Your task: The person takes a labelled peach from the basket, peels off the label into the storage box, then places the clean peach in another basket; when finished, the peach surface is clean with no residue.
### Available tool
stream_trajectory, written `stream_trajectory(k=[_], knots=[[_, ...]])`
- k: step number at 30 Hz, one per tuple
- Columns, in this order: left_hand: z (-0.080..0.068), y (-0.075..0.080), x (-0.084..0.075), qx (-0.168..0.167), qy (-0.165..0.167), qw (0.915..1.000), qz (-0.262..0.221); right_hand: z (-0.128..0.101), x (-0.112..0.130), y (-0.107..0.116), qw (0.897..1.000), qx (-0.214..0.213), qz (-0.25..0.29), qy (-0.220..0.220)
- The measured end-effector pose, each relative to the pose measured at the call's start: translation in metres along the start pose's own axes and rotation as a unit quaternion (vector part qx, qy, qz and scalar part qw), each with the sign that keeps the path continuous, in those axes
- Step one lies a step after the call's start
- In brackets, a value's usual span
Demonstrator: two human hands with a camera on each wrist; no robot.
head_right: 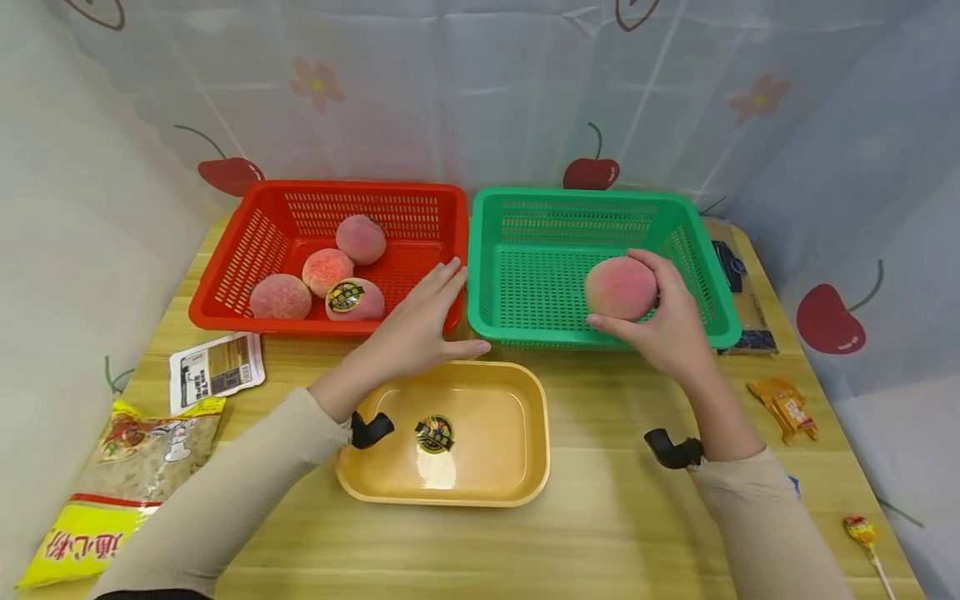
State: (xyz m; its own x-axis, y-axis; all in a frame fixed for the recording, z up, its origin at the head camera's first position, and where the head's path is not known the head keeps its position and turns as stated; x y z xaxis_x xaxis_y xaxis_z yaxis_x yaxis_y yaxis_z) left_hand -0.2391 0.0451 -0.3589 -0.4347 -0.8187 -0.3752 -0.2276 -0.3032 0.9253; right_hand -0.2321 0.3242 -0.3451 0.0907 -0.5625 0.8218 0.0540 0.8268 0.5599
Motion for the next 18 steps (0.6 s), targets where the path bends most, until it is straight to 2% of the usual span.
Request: stream_trajectory(k=[5,11,18], knots=[[0.016,-0.008,-0.004,-0.004,-0.015,0.9997,0.018,0.025,-0.014,0.008,1.000,-0.002,-0.006,-0.020],[0.026,-0.018,-0.002,0.005,-0.011,0.9992,0.039,0.058,-0.040,0.013,0.998,-0.019,0.010,-0.063],[0.027,-0.021,-0.001,0.004,-0.007,0.9986,0.051,0.090,-0.063,0.006,0.995,-0.007,-0.050,-0.085]])
Point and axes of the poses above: each hand's wrist, its own z-axis towards the middle knuckle, its own y-axis out of the back of the hand, x = y × z, the point moved 10 cm from there along z, towards the middle knuckle, and after that the axes turned 8 degrees about z, right-handed, at the moved point
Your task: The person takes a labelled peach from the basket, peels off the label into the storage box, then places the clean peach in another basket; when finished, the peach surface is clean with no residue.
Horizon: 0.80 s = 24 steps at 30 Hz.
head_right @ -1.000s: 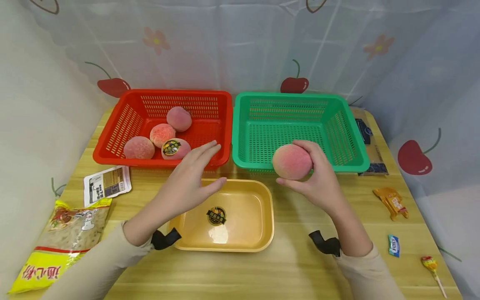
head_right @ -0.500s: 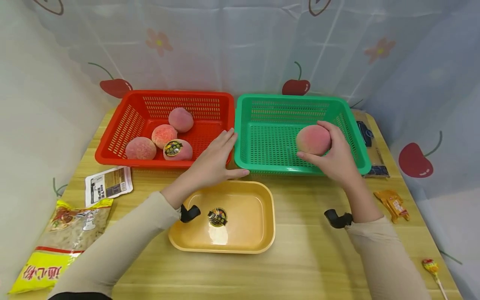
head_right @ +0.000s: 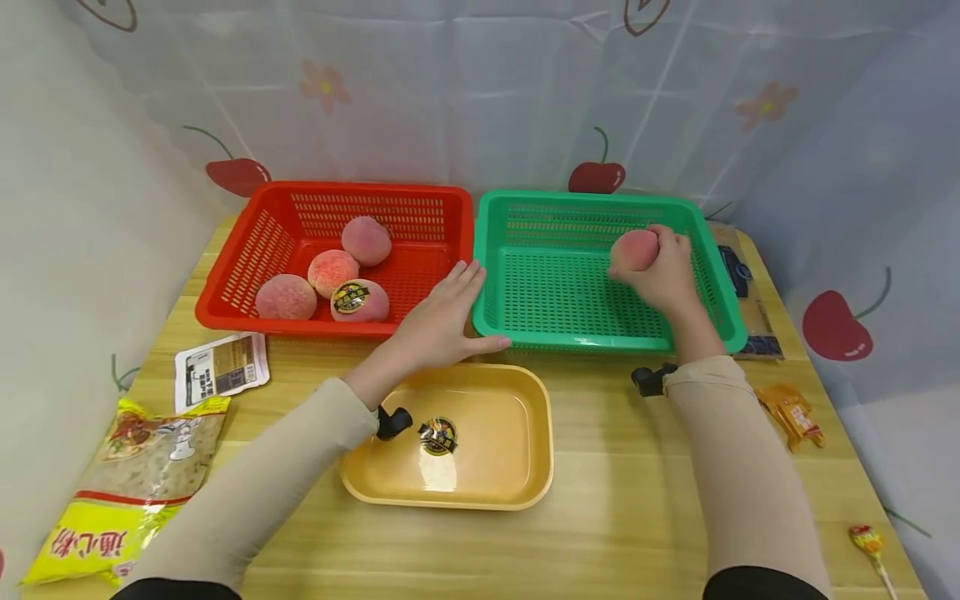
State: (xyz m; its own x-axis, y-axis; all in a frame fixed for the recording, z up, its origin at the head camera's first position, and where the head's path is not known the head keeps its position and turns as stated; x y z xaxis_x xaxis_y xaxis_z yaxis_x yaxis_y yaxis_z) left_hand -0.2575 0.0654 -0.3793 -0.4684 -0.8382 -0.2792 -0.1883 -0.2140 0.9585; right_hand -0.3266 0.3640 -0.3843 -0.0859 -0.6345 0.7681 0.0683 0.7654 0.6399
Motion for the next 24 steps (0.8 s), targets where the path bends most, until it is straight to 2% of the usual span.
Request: stream_trajectory(k=[10,19,24], knots=[[-0.001,-0.002,0.001,0.000,-0.001,1.0000,0.001,0.014,-0.006,-0.014,0.998,0.006,-0.052,-0.046],[-0.001,-0.001,0.001,-0.004,-0.005,1.0000,0.005,0.016,-0.013,-0.016,0.995,0.020,-0.066,-0.069],[0.000,-0.002,0.002,-0.004,-0.006,1.0000,0.007,0.016,-0.014,-0.018,0.995,0.023,-0.070,-0.067]])
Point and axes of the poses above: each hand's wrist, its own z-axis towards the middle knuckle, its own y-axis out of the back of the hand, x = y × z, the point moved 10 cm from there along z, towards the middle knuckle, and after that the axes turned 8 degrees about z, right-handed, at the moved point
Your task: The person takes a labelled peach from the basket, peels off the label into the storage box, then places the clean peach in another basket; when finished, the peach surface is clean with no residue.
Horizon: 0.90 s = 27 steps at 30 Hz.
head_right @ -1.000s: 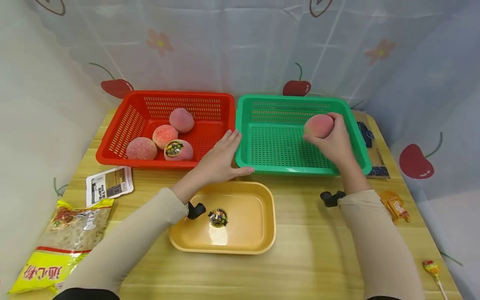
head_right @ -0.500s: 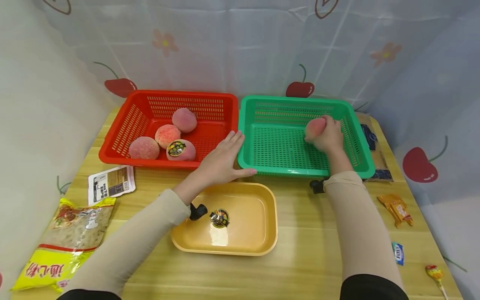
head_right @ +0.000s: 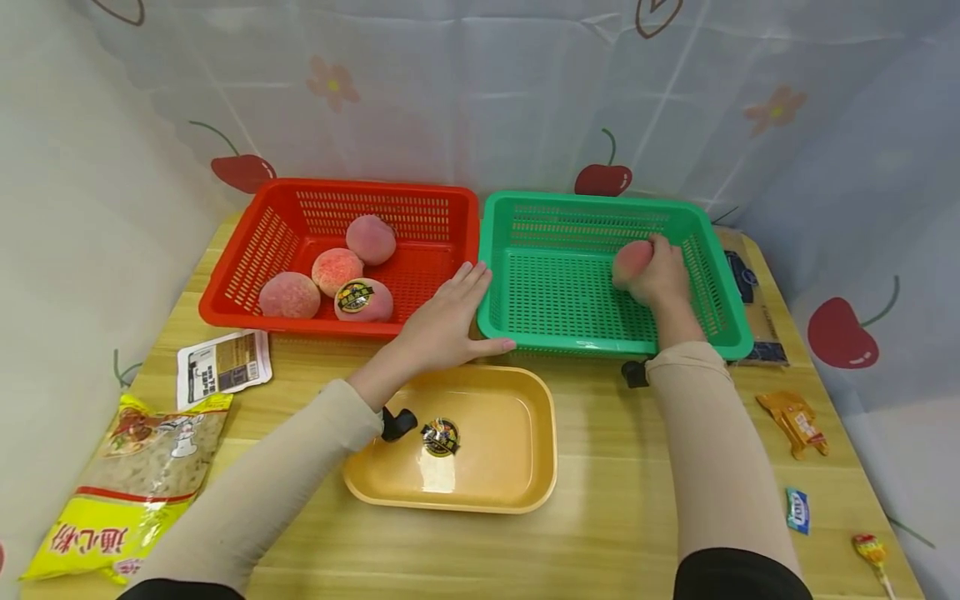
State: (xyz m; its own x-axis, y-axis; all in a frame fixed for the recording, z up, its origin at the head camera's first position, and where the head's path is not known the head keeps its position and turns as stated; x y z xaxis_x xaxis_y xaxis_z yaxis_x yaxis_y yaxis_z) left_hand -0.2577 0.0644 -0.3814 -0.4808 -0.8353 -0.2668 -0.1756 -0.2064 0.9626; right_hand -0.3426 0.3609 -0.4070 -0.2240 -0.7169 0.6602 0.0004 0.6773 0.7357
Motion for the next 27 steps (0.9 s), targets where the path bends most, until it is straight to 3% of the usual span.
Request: stream_trajectory(k=[6,19,27], knots=[[0.000,0.000,0.000,0.000,0.000,1.0000,0.006,0.000,0.004,0.000,1.000,-0.006,-0.011,0.020],[-0.001,0.000,-0.001,-0.005,0.003,0.9999,0.015,-0.007,0.008,0.006,1.000,-0.015,-0.019,0.018],[-0.004,0.005,-0.005,-0.014,0.000,0.9997,0.022,-0.027,0.036,0.014,0.998,-0.030,-0.002,0.055]])
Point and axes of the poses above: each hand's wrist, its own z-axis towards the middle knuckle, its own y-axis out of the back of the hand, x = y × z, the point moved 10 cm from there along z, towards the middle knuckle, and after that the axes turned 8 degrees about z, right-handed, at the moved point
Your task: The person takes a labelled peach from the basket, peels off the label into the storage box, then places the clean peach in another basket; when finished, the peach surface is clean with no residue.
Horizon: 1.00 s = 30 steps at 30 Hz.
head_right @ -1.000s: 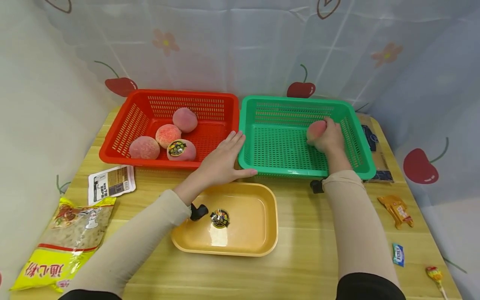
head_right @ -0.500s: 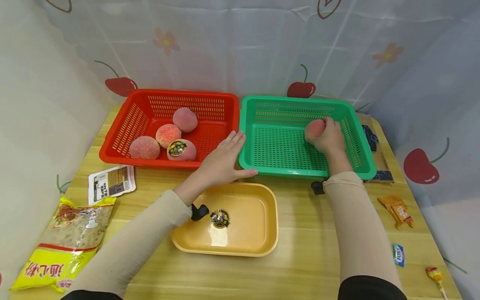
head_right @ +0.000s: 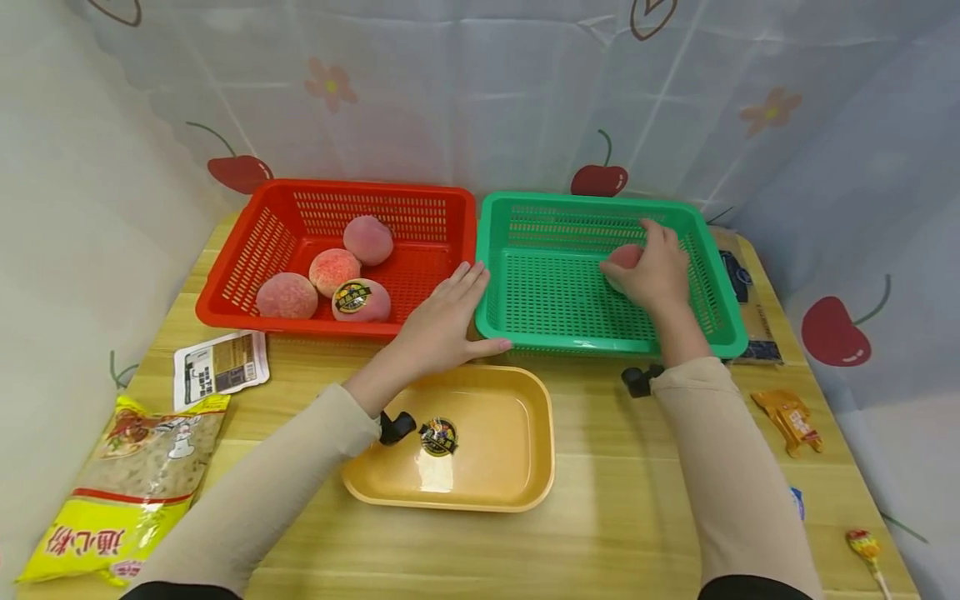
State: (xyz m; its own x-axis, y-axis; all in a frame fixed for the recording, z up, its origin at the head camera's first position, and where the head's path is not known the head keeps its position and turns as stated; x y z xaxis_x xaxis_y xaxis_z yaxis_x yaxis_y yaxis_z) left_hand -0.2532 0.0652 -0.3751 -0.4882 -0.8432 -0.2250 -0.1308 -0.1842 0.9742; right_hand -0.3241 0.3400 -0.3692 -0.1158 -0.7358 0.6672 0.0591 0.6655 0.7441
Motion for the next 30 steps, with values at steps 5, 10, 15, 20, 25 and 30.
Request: stream_trajectory(k=[5,10,15,20,25,30], knots=[[-0.011,0.013,0.001,-0.015,0.000,0.9999,-0.008,-0.014,0.034,0.000,0.999,-0.014,0.028,0.041],[-0.029,0.028,0.010,-0.022,0.009,0.9994,-0.025,-0.030,0.065,-0.006,0.993,-0.020,0.072,0.090],[-0.055,0.045,0.043,-0.033,0.049,0.9980,-0.024,-0.047,0.100,-0.019,0.984,-0.002,0.094,0.152],[-0.090,0.061,0.098,-0.062,0.106,0.9911,-0.051,-0.059,0.131,-0.039,0.975,0.037,0.101,0.193],[-0.117,0.069,0.153,-0.069,0.161,0.9810,-0.084,-0.067,0.159,-0.065,0.967,0.075,0.082,0.230],[-0.133,0.074,0.187,-0.061,0.202,0.9723,-0.100,-0.072,0.187,-0.102,0.959,0.120,0.078,0.246]])
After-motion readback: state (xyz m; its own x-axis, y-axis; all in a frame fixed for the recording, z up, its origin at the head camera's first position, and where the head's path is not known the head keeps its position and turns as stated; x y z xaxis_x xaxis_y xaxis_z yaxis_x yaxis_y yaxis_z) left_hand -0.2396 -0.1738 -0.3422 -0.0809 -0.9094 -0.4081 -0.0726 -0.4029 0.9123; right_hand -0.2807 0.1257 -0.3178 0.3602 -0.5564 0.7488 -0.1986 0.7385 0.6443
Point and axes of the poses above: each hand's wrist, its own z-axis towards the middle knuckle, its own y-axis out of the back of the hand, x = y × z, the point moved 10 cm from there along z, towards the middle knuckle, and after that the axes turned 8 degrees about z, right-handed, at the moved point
